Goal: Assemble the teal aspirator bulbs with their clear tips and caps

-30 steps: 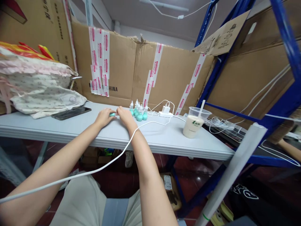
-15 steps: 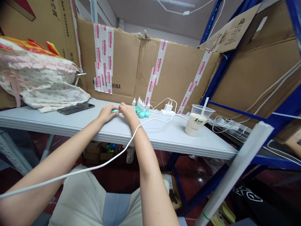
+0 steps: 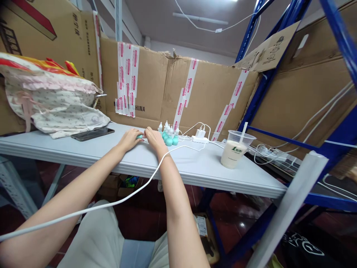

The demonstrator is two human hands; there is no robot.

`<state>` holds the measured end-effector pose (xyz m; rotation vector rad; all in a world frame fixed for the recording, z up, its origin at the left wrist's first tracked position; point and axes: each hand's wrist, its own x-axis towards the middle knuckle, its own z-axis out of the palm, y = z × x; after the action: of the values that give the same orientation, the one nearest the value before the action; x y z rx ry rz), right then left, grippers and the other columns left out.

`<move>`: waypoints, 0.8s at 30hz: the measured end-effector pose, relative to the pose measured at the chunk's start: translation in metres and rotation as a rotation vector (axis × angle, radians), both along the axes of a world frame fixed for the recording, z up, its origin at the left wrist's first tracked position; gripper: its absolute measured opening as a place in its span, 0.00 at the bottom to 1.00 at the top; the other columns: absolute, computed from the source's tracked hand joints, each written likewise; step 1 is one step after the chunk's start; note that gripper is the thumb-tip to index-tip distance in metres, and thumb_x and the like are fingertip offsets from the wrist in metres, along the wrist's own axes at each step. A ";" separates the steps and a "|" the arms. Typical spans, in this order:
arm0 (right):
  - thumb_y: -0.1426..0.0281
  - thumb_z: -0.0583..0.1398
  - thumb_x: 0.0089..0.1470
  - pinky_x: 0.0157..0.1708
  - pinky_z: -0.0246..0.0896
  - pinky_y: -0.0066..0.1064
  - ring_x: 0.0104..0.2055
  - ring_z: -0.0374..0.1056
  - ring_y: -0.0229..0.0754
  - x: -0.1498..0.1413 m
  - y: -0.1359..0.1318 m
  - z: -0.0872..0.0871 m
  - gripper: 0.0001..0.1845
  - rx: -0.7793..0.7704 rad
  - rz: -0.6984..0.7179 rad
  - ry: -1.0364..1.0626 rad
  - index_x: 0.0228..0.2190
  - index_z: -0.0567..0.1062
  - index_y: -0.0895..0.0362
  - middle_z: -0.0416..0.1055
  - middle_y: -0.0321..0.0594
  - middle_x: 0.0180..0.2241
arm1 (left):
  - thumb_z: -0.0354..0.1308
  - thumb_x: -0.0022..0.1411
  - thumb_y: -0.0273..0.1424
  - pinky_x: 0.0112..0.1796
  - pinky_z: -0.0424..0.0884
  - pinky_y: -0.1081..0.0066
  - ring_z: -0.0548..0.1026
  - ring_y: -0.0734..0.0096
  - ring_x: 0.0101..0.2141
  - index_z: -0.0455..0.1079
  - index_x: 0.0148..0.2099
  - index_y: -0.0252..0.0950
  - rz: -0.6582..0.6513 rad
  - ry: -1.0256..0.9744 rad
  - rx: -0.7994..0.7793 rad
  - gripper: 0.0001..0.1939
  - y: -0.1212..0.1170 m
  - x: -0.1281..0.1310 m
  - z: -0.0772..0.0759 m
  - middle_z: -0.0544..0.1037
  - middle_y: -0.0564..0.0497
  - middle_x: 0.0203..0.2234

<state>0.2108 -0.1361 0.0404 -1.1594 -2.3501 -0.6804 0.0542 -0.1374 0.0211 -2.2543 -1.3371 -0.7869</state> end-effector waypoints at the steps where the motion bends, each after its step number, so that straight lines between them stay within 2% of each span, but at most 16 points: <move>1: 0.65 0.50 0.59 0.29 0.52 0.28 0.35 0.67 0.40 0.000 0.001 0.000 0.10 -0.009 0.003 0.019 0.37 0.67 0.58 0.68 0.42 0.39 | 0.54 0.57 0.35 0.40 0.61 0.65 0.66 0.60 0.39 0.71 0.41 0.36 0.000 -0.001 0.005 0.11 0.000 0.000 0.000 0.73 0.46 0.34; 10: 0.66 0.49 0.59 0.33 0.52 0.27 0.38 0.64 0.39 0.001 0.007 -0.003 0.10 -0.110 0.066 0.208 0.37 0.67 0.58 0.67 0.41 0.39 | 0.54 0.57 0.35 0.40 0.62 0.65 0.66 0.60 0.39 0.70 0.40 0.36 0.026 0.037 0.069 0.11 -0.005 0.001 0.005 0.72 0.46 0.33; 16: 0.67 0.49 0.59 0.34 0.52 0.26 0.37 0.63 0.38 0.000 0.007 -0.004 0.09 -0.164 0.071 0.285 0.35 0.67 0.57 0.67 0.39 0.37 | 0.53 0.59 0.34 0.41 0.61 0.65 0.66 0.60 0.40 0.70 0.41 0.36 0.035 0.038 0.048 0.10 -0.008 0.003 0.007 0.72 0.45 0.34; 24: 0.69 0.48 0.58 0.37 0.52 0.25 0.37 0.62 0.37 -0.002 0.012 -0.005 0.10 -0.236 0.115 0.496 0.33 0.68 0.58 0.68 0.38 0.35 | 0.53 0.59 0.33 0.40 0.60 0.64 0.65 0.58 0.41 0.69 0.41 0.36 0.063 0.023 0.042 0.10 -0.015 0.005 0.011 0.71 0.44 0.36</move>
<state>0.2083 -0.1243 0.0355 -1.1213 -2.0790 -0.0577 0.0593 -0.1529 0.0316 -2.1709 -1.3618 -0.7586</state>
